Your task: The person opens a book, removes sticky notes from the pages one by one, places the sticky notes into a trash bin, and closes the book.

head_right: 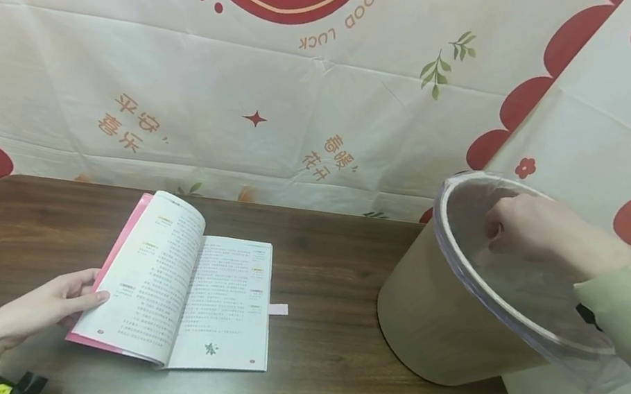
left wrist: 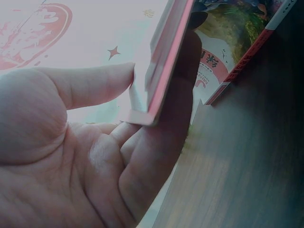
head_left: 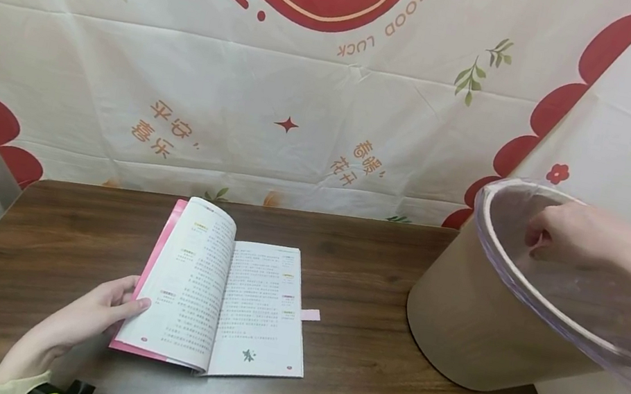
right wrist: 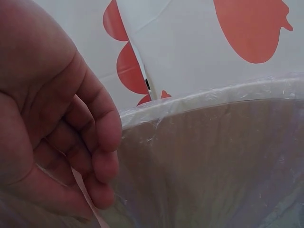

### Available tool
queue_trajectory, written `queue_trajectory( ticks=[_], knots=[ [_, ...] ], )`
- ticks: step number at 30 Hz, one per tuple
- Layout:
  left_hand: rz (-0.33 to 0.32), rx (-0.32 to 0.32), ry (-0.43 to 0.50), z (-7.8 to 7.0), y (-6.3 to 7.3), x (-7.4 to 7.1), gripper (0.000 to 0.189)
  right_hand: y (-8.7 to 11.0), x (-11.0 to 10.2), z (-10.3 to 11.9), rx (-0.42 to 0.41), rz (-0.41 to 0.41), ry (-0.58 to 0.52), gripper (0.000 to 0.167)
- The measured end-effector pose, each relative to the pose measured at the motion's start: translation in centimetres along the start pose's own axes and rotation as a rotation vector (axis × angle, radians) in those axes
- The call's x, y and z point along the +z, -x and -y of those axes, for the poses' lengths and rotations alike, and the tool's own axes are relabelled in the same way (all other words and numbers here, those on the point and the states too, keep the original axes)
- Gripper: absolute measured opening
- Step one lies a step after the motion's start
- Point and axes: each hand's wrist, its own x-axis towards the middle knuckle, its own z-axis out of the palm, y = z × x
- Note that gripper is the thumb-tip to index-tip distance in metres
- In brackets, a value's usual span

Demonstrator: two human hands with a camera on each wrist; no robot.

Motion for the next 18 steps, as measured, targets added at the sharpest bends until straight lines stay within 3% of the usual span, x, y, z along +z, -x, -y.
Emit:
queue_trajectory(
  ticks=[18],
  knots=[
    [-0.013,-0.012,-0.009,-0.23,-0.02,0.14,0.064,0.47,-0.30,-0.02,-0.004,0.011,-0.003,0.013]
  ],
)
